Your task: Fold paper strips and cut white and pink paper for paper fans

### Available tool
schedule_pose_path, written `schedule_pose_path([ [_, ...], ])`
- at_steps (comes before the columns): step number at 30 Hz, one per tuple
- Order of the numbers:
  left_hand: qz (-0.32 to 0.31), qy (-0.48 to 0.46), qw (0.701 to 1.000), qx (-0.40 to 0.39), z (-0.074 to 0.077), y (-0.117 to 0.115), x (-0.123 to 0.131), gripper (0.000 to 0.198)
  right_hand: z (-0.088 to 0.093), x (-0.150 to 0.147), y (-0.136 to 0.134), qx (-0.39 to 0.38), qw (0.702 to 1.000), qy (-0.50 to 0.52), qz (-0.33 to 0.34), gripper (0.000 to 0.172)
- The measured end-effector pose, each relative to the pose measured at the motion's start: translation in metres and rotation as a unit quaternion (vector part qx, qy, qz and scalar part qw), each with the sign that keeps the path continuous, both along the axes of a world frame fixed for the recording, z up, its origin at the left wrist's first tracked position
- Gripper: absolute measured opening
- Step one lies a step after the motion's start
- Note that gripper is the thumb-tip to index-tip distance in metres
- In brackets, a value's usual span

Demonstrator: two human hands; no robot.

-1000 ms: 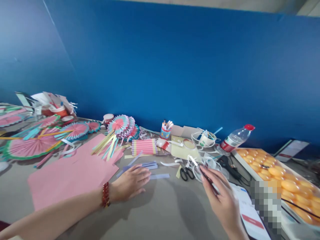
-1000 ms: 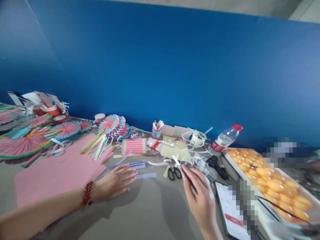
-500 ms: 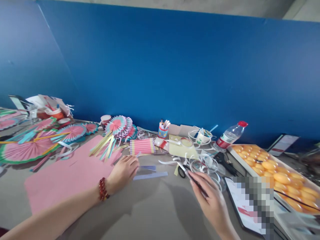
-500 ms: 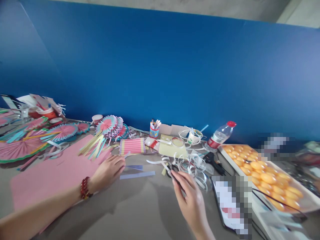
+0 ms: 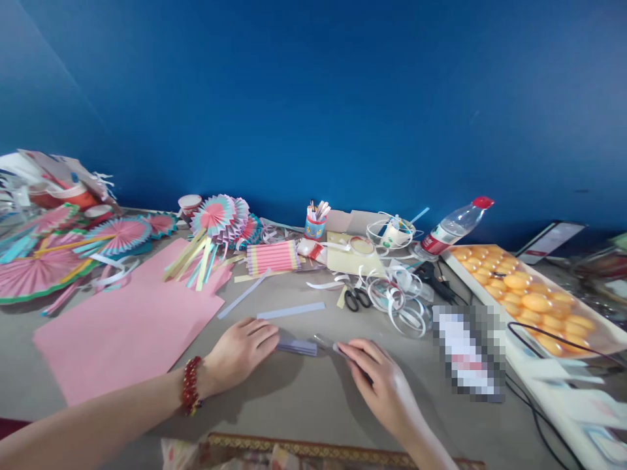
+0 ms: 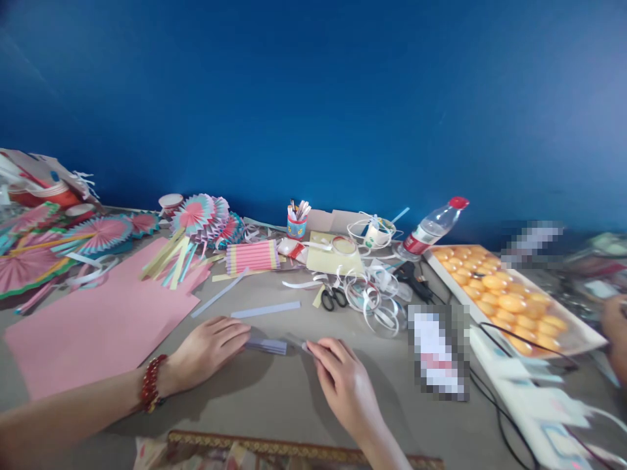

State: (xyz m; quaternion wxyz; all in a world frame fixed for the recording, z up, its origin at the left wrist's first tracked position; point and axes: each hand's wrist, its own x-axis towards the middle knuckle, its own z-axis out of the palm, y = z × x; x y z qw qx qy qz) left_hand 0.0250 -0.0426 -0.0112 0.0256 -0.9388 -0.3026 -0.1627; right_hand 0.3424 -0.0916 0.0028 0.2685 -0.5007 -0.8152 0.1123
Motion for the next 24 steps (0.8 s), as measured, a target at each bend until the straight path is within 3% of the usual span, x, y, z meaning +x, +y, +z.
schedule_pose_path([
  [16,0.011,-0.046,0.997,-0.059,0.008,-0.002,0.007,0.023,-0.01,0.0,-0.006,-0.009,1.0,0.013,-0.009,0.031],
  [20,-0.056,-0.031,0.996,-0.056,0.024,0.005,0.006,0.033,-0.007,0.003,-0.006,-0.013,0.999,0.02,-0.023,0.03],
  [24,-0.181,-0.02,0.983,-0.011,0.044,0.015,0.006,0.022,-0.008,0.006,-0.005,-0.004,0.998,0.043,-0.042,0.029],
])
